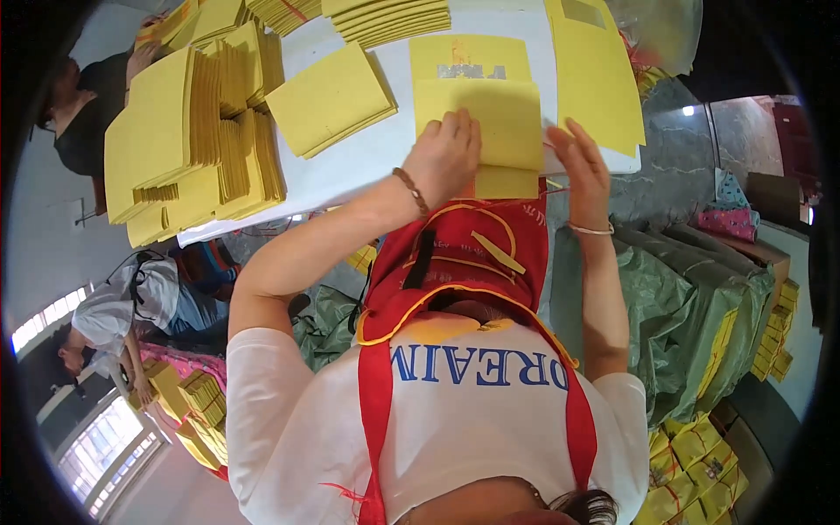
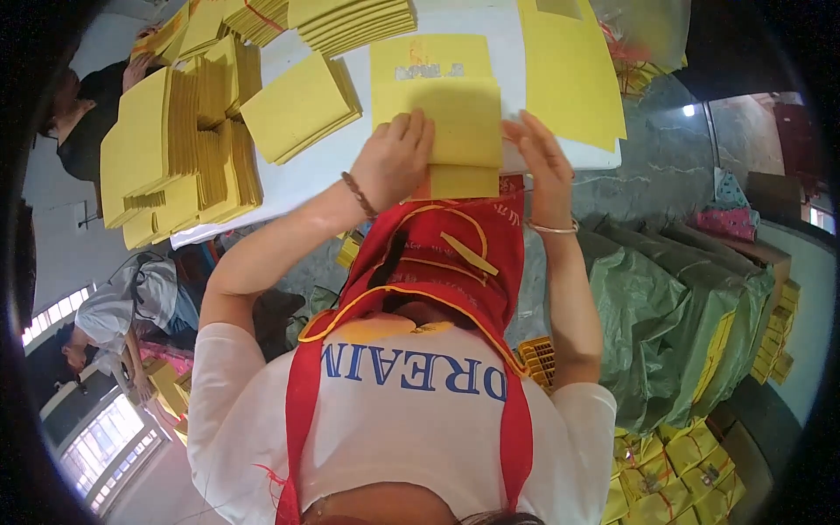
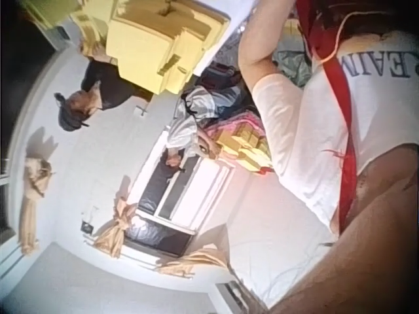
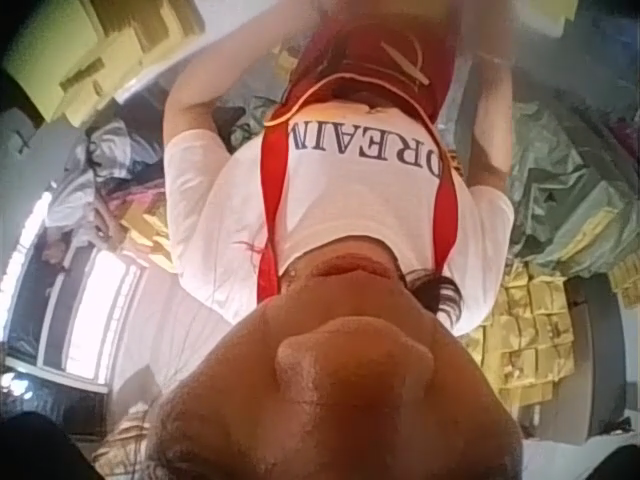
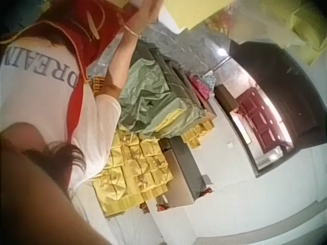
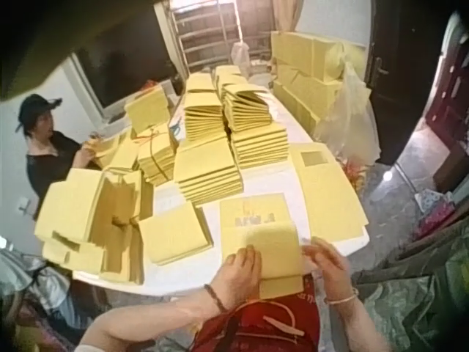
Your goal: Folding and stacking yellow joss paper with gold and silver foil details.
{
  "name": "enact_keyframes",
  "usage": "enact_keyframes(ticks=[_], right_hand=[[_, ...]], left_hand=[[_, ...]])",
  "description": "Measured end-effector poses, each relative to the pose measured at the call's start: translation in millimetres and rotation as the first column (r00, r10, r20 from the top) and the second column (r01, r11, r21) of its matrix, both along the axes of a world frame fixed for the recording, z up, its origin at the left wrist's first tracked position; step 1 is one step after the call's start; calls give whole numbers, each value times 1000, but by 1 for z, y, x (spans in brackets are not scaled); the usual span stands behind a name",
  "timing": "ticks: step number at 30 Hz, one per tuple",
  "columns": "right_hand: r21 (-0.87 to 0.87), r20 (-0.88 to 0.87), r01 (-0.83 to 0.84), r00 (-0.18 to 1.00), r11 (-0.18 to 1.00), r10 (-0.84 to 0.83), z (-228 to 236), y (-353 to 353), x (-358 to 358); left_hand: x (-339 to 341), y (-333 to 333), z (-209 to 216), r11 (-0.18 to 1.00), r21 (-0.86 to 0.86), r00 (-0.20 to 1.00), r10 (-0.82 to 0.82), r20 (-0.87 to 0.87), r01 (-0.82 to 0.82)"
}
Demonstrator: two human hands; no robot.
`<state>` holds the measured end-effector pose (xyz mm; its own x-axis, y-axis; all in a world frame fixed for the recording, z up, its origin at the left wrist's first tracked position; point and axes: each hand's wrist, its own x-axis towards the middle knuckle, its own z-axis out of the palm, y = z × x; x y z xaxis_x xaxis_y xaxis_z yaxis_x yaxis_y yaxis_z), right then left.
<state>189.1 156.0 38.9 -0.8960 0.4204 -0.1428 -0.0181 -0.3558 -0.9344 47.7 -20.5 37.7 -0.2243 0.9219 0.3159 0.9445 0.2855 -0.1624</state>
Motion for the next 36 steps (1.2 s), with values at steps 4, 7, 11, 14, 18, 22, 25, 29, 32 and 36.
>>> enact_keyframes(ticks=[4,7,11,14,18,22,25,29,32,36], right_hand=[[126,77,204,974,971,-215,-10,2,10],[106,85,201,974,974,-210,-21,-3,12],[-87,51,263,964,961,-259,-24,4,8],[-114,85,312,949,943,-304,-27,11,6],[-137,95,288,956,948,-277,-29,12,0],[-157,138,297,951,942,-277,-28,12,2],[-168,165,298,948,940,-271,-30,16,7],[-169,177,286,950,943,-257,-35,18,4],[-201,163,261,959,944,-230,-36,17,4],[-189,184,266,955,945,-232,-38,17,5]], left_hand=[[-4,1,2,998,34,997,46,60,-48],[-18,-8,30,983,186,971,-33,236,-12],[-67,-71,53,890,441,987,153,-55,-113],[-82,-108,37,892,335,929,356,-105,-304],[-95,-128,-14,899,85,894,437,-97,-430],[-98,-120,-9,882,37,876,471,-106,-470],[-103,-116,2,899,60,888,438,-143,-434],[-102,-123,-12,887,-8,885,460,-70,-461],[-101,-128,-23,892,-90,891,449,61,-443],[-92,-124,-15,894,-72,859,445,254,-442]])
